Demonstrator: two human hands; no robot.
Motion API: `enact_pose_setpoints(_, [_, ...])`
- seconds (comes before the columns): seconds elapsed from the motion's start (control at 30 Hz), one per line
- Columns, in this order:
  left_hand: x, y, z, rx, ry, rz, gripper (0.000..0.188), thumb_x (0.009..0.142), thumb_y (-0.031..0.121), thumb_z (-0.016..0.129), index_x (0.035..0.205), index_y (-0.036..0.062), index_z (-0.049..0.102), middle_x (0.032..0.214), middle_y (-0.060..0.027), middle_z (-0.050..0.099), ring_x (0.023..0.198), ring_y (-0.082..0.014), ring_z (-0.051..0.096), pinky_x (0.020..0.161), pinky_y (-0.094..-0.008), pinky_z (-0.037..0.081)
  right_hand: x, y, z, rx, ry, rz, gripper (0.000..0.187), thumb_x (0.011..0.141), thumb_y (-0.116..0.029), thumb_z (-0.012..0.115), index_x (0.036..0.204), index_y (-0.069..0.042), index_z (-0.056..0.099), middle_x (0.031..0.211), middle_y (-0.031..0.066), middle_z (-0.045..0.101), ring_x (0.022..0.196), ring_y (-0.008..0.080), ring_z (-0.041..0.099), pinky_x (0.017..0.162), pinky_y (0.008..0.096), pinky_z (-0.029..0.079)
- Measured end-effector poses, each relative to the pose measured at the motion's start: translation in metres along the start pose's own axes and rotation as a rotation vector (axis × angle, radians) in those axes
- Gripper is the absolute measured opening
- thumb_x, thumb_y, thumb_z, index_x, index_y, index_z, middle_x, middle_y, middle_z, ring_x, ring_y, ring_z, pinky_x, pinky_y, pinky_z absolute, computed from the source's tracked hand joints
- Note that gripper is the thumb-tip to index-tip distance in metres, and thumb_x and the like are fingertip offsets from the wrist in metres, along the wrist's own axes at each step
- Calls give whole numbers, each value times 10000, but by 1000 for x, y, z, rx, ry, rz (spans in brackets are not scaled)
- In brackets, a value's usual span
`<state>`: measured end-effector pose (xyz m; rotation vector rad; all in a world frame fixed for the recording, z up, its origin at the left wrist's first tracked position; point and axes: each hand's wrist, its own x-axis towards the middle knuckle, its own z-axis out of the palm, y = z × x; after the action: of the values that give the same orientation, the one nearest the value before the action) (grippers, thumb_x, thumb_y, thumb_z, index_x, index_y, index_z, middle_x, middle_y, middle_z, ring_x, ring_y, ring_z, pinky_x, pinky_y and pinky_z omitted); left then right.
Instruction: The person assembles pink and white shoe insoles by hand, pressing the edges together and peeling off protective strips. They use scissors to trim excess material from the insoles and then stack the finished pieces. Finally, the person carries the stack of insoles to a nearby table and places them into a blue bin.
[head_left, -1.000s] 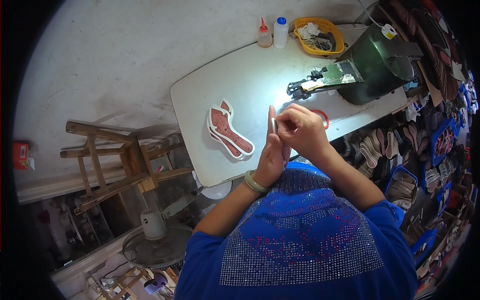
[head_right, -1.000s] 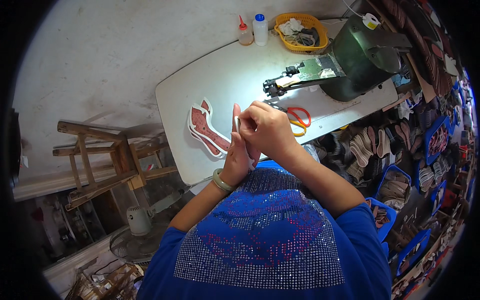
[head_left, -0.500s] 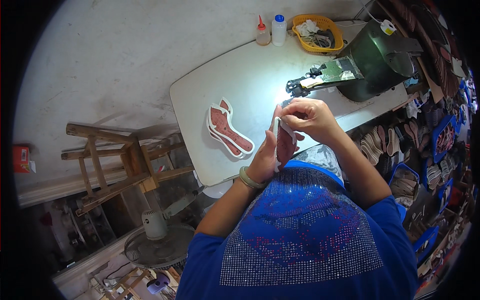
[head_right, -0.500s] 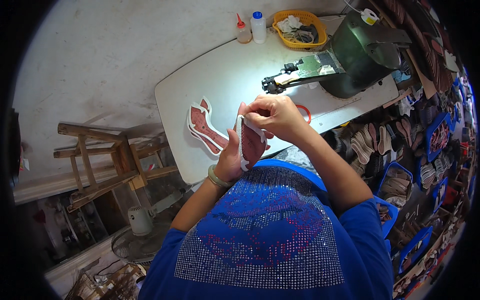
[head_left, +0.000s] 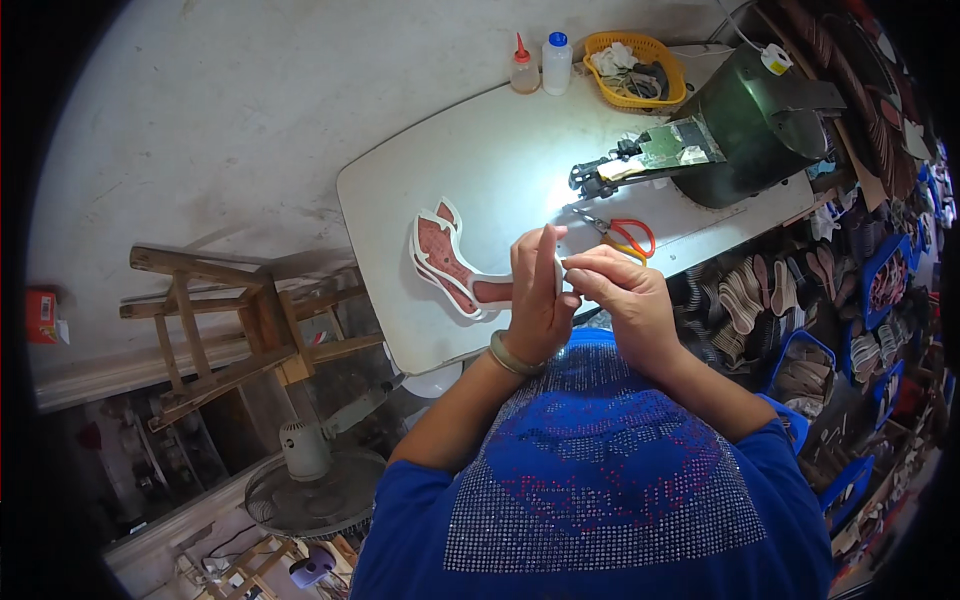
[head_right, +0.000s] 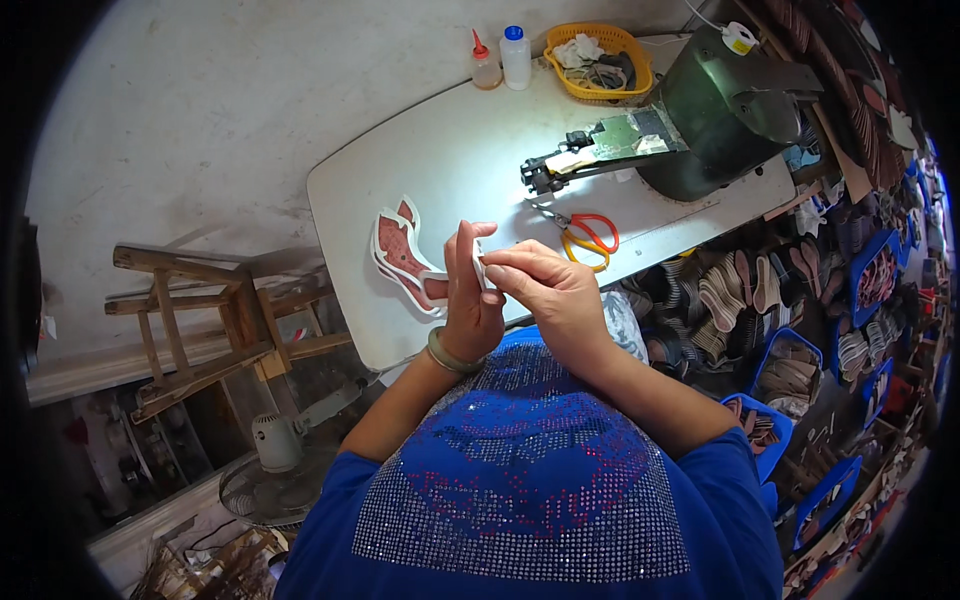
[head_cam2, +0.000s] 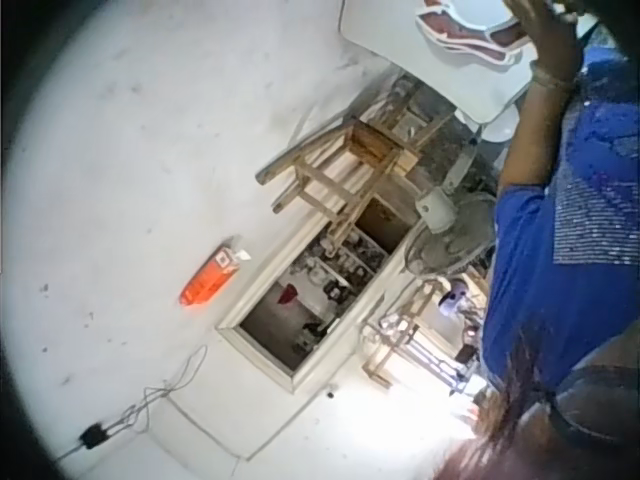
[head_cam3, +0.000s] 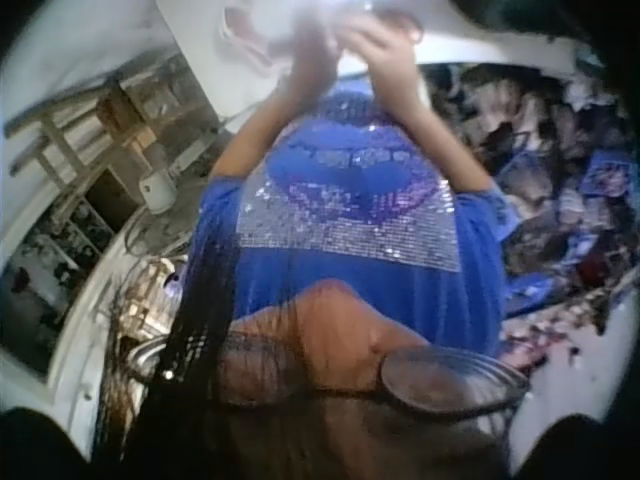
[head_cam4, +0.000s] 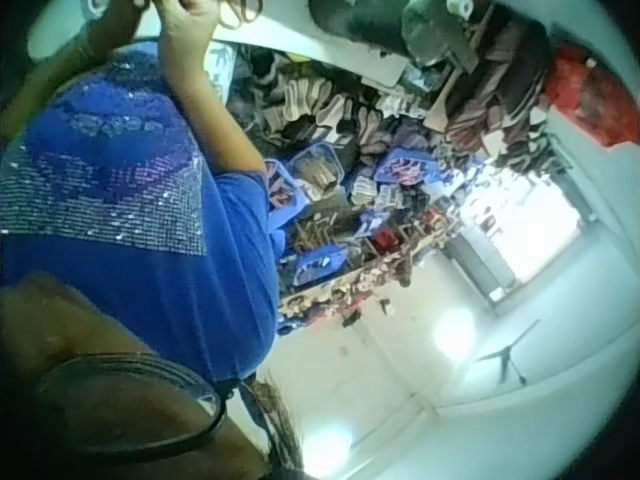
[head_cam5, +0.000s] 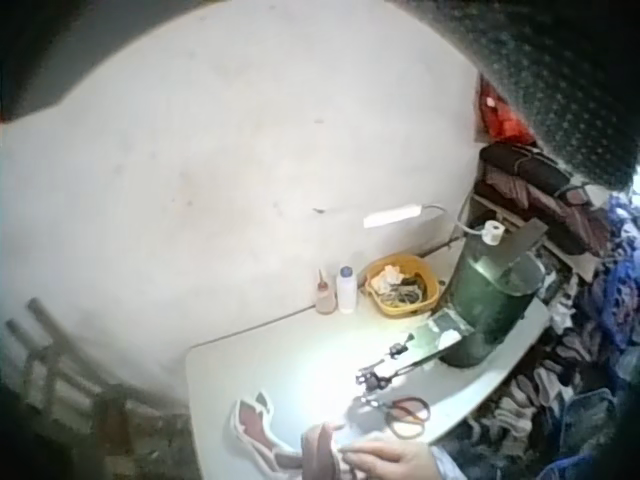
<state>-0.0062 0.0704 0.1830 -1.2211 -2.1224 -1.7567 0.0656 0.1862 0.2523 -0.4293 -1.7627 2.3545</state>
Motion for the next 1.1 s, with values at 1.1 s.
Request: enact_pose_setpoints(1.1, [4,-10,0,214,2,248,602,919,558,418,1399,197,384,1278,-136,467,1139,-350,437,933,-494,356,-12,-14,-5,338,56,339,148,855,-96,657,939,26,662,803,55,635,748,118,603,727,245,486])
